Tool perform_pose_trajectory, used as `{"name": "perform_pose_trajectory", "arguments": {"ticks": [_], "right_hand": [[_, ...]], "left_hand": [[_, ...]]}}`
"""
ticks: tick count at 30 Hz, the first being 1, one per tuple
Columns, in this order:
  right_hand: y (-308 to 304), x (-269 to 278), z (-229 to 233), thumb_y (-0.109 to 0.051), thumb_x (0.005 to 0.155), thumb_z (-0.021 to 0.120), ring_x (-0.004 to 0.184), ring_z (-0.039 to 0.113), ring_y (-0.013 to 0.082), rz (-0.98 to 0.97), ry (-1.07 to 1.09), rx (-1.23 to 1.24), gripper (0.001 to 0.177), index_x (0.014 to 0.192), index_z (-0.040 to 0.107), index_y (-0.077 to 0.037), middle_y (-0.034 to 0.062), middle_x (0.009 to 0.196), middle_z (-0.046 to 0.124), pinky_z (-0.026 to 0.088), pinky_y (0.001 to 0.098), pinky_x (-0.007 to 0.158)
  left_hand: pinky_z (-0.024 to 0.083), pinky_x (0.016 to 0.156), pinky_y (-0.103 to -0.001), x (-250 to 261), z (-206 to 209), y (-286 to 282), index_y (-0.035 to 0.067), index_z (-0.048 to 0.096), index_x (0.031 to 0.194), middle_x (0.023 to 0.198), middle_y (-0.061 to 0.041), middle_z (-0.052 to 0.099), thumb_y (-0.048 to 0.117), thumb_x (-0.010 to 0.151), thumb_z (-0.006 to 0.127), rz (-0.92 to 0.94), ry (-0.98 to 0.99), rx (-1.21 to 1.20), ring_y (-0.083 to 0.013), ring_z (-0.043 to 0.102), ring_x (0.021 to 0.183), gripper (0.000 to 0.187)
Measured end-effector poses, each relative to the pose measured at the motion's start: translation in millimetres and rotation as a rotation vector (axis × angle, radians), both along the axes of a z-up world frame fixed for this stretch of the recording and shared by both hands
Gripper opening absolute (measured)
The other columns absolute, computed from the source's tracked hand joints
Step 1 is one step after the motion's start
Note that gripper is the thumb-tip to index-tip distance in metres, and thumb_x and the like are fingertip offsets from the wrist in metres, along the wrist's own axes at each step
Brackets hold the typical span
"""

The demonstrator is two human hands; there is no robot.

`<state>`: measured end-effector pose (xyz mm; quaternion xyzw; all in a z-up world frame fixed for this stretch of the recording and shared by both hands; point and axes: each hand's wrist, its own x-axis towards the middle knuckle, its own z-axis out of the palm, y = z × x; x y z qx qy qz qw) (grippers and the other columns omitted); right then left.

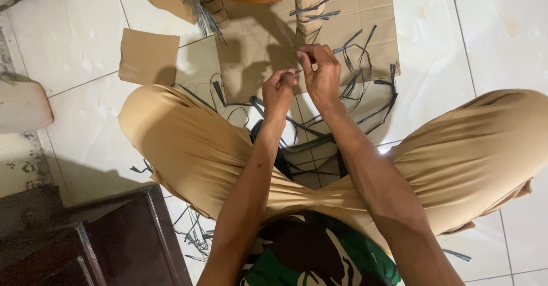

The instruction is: Wrapping and securing black wire ties around the legs of a wooden table.

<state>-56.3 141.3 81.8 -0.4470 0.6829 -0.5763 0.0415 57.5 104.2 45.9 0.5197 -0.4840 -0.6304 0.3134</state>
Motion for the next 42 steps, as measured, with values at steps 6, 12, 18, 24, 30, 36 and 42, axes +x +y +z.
{"name": "perform_pose_trajectory", "arguments": {"ticks": [6,12,18,24,30,36,42], "right_hand": [[-5,-3,-5,-0.002,0.095,0.077,0.080,0.068,0.0313,0.062,0.101,0.037,0.006,0.100,0.077,-0.005,0.0127,0.081,0.071,0.057,0.0390,0.071],[-2,1,6,0.007,0.092,0.071,0.089,0.065,0.0330,0.144,0.127,0.100,0.017,0.105,0.078,-0.002,0.0147,0.085,0.071,0.056,0.0403,0.080],[1,1,-3,0.003,0.090,0.071,0.099,0.063,0.0323,0.178,0.153,0.171,0.032,0.121,0.077,-0.005,0.0159,0.092,0.070,0.056,0.0400,0.087],[-1,3,-16,-0.003,0.100,0.067,0.091,0.064,0.0268,0.091,0.148,0.112,0.013,0.106,0.077,-0.005,0.0095,0.086,0.068,0.056,0.0358,0.083],[-1,14,1,-0.002,0.102,0.063,0.090,0.063,0.0280,0.045,0.141,0.073,0.010,0.103,0.072,-0.004,0.0087,0.085,0.063,0.054,0.0358,0.085],[3,13,11,0.004,0.092,0.069,0.082,0.058,0.0219,0.002,0.103,0.035,0.010,0.101,0.073,0.002,0.0122,0.091,0.068,0.052,0.0327,0.073],[8,6,4,0.011,0.087,0.073,0.089,0.068,0.0260,-0.044,0.192,0.052,0.017,0.096,0.075,-0.003,0.0082,0.089,0.073,0.057,0.0349,0.080]], "left_hand": [[0.047,0.079,-0.026,3,18,8,0.013,0.074,0.107,0.085,-0.003,0.073,0.028,0.097,0.069,-0.020,-0.009,-0.030,-0.0112,0.065,0.089,0.018],[0.040,0.061,-0.020,5,19,6,0.016,0.077,0.102,0.084,-0.003,0.074,0.028,0.096,0.072,0.051,0.035,0.074,-0.0055,0.055,0.068,0.015],[0.039,0.060,-0.017,10,40,6,0.013,0.076,0.105,0.089,-0.003,0.075,0.025,0.097,0.069,0.025,0.039,0.152,-0.0043,0.057,0.068,0.016],[0.051,0.084,-0.034,37,74,-10,0.009,0.067,0.133,0.108,-0.015,0.064,0.036,0.094,0.069,0.216,-0.007,0.030,-0.0203,0.058,0.091,0.047],[0.051,0.068,-0.026,47,98,-52,0.023,0.059,0.125,0.116,0.000,0.063,0.020,0.104,0.063,0.172,-0.190,-0.647,-0.0142,0.063,0.088,0.022],[0.058,0.064,-0.027,-18,49,-82,0.023,0.062,0.135,0.115,-0.007,0.052,-0.007,0.093,0.061,-0.661,-0.430,-1.024,-0.0189,0.056,0.092,0.052],[0.052,0.081,-0.046,-32,-14,-105,0.022,0.060,0.091,0.099,-0.004,0.058,0.016,0.086,0.069,-0.751,-0.586,-1.122,-0.0299,0.065,0.094,0.012]]}}
